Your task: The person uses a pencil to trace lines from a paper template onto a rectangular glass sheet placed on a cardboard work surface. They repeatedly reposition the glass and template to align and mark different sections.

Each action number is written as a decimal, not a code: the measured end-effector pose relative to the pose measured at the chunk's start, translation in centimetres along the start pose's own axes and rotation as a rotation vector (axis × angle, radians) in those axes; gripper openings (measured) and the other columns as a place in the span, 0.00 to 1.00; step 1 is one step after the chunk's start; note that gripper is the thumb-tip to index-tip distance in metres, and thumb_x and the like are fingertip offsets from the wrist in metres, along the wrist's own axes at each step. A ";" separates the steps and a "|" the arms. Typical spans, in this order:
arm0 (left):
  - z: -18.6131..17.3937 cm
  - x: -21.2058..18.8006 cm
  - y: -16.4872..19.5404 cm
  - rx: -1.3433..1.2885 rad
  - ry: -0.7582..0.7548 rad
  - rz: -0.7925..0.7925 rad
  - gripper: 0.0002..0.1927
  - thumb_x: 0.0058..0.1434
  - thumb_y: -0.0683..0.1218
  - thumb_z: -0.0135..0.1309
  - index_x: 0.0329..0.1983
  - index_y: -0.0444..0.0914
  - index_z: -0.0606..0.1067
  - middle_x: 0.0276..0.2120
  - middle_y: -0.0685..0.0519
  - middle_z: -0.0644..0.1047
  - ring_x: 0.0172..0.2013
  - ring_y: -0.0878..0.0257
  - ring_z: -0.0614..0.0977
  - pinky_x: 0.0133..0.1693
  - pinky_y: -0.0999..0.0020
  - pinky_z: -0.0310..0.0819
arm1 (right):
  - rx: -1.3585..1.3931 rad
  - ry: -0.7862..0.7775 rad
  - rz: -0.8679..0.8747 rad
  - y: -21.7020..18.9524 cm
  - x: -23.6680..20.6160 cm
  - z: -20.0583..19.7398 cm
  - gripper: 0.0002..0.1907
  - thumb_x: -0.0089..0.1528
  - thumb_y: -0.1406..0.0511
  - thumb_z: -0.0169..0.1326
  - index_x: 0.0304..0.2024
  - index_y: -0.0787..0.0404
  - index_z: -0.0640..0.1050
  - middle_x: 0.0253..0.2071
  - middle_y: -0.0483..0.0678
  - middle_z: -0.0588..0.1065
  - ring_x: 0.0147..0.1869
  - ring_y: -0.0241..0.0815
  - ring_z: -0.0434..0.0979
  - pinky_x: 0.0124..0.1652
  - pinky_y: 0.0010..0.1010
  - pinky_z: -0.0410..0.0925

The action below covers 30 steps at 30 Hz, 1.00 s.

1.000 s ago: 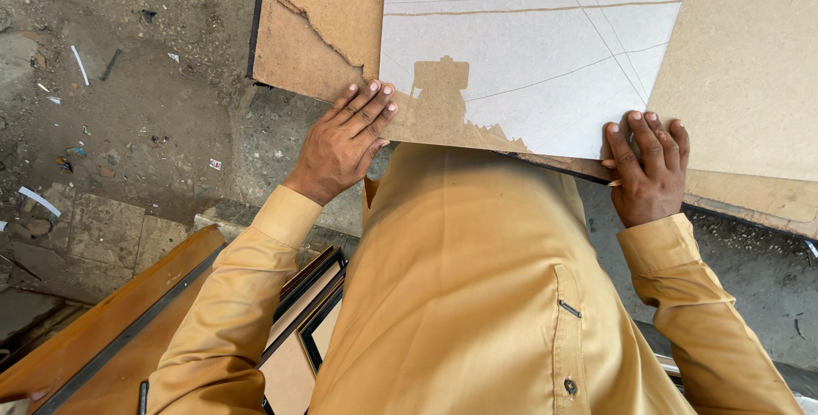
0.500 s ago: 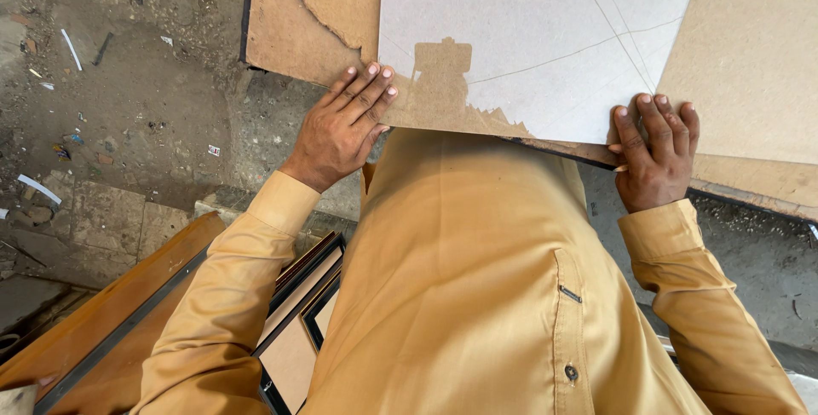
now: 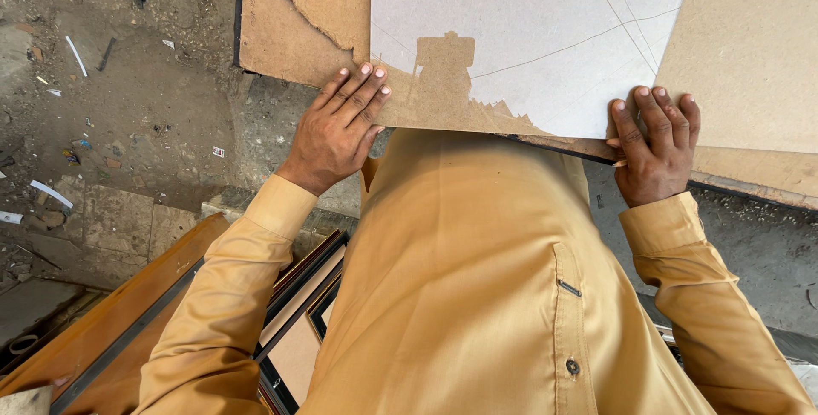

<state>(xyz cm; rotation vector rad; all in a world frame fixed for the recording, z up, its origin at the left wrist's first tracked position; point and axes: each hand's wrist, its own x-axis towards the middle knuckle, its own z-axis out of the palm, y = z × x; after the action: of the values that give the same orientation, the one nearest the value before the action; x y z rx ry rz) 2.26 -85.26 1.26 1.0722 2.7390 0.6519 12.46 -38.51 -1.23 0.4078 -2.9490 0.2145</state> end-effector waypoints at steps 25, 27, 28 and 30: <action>2.7 20.0 9.7 0.098 -0.186 -0.159 0.55 0.52 0.61 0.67 0.75 0.34 0.56 0.70 0.28 0.52 0.70 0.33 0.53 0.63 0.22 0.52 | 0.015 0.003 -0.036 0.2 1.2 -1.2 0.21 0.72 0.63 0.57 0.67 0.55 0.76 0.69 0.55 0.70 0.75 0.54 0.67 0.75 0.57 0.54; 2.8 20.1 9.4 0.130 -0.213 -0.172 0.56 0.50 0.59 0.69 0.75 0.31 0.56 0.69 0.26 0.54 0.70 0.32 0.56 0.59 0.19 0.56 | 0.014 0.004 -0.038 0.2 1.1 -1.2 0.20 0.72 0.63 0.56 0.67 0.55 0.76 0.69 0.55 0.70 0.74 0.55 0.67 0.74 0.57 0.54; 2.9 19.9 9.3 0.152 -0.183 -0.151 0.56 0.49 0.59 0.70 0.74 0.30 0.57 0.69 0.26 0.55 0.69 0.32 0.57 0.57 0.19 0.58 | 0.010 0.001 -0.040 0.3 1.0 -1.2 0.20 0.72 0.63 0.56 0.67 0.55 0.76 0.70 0.55 0.69 0.74 0.56 0.67 0.74 0.58 0.54; 3.2 19.6 9.3 0.175 -0.154 -0.128 0.56 0.48 0.58 0.71 0.72 0.28 0.58 0.68 0.26 0.56 0.68 0.31 0.58 0.55 0.18 0.61 | -0.001 -0.009 -0.049 0.3 0.8 -1.1 0.20 0.73 0.63 0.56 0.68 0.55 0.76 0.70 0.56 0.69 0.74 0.56 0.67 0.74 0.58 0.54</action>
<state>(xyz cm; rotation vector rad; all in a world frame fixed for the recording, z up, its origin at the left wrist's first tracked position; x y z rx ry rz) -5.60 -64.85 3.15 0.9257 2.7410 0.3030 11.74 -38.23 -0.05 0.4814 -2.9435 0.2061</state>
